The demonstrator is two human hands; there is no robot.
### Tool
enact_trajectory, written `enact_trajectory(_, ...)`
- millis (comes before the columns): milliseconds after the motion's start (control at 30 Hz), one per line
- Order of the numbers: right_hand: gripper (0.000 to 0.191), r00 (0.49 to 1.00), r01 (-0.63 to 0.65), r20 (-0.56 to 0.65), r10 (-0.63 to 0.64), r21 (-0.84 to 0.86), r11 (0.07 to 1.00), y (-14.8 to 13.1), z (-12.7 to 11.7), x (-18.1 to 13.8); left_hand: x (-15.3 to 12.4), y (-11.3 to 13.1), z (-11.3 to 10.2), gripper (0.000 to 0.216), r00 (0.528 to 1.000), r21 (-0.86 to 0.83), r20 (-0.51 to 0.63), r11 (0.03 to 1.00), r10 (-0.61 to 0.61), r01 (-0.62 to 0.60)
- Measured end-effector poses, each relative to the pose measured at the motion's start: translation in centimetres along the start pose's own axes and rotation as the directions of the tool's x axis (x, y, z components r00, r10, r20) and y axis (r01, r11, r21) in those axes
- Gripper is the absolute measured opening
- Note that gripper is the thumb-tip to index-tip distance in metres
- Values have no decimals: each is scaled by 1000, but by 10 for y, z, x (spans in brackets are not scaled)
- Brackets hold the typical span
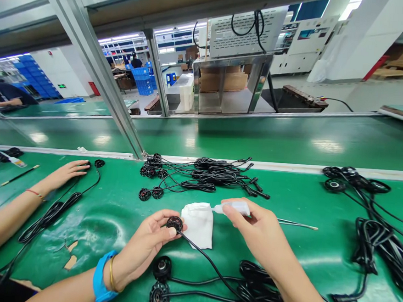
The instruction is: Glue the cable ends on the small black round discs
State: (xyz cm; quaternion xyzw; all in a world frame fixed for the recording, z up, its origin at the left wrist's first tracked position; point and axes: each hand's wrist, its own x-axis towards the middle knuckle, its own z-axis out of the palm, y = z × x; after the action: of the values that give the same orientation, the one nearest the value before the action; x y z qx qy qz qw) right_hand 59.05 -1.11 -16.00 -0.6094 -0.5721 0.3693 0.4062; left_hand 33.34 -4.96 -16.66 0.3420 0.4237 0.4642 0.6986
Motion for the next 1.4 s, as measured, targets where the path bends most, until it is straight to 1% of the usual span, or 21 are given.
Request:
enact_trajectory(67, 47, 999, -40, -10, 40, 30, 999, 5, -1, 2, 0, -2, 0, 30, 1000, -23, 0, 1000, 10, -10)
enact_trajectory(133, 48, 999, -48, 9, 48, 51, 998, 8, -2, 3, 0, -3, 0, 30, 1000, -44, 0, 999, 11, -11)
enact_trajectory(267, 49, 997, -22, 77, 19, 49, 999, 2, -2, 1, 0, -4, 0, 30, 1000, -62, -1, 998, 6, -7)
enact_trajectory(400, 46, 991, 16, 132, -21, 40, 999, -8, 0, -3, 0, -4, 1, 29, 1000, -58, 1, 998, 6, -6)
enact_trajectory(533, 43, 989, 51, 134, -55, 31, 998, -15, 3, -6, 1, -3, 1, 29, 1000, -60, -3, 998, 3, -4)
enact_trajectory(667, 44, 982, 69, 175, -74, 38, 997, -20, 4, -8, 0, -2, 3, 29, 1000, -64, -14, 998, -6, 6)
enact_trajectory(1100, 39, 976, 118, 187, -115, -3, 993, -14, 6, -13, 0, -2, 4, 30, 1000, -71, -22, 997, -15, 13)
enact_trajectory(1200, 41, 988, 91, 127, -88, -16, 996, -10, -3, -9, -1, -2, 3, 29, 1000, -60, -18, 998, -14, 13)
enact_trajectory(1300, 48, 998, -2, 69, 4, -39, 999, -3, -14, 0, -1, -1, 2, 26, 1000, -34, -5, 999, -14, 13)
enact_trajectory(1333, 50, 996, -36, 77, 39, -41, 999, -1, -18, 3, -1, -1, 1, 25, 1000, -27, 2, 1000, -15, 15)
enact_trajectory(1400, 52, 987, -84, 131, 88, -38, 996, 4, -23, 9, 0, -1, 0, 26, 1000, -20, 13, 1000, -19, 19)
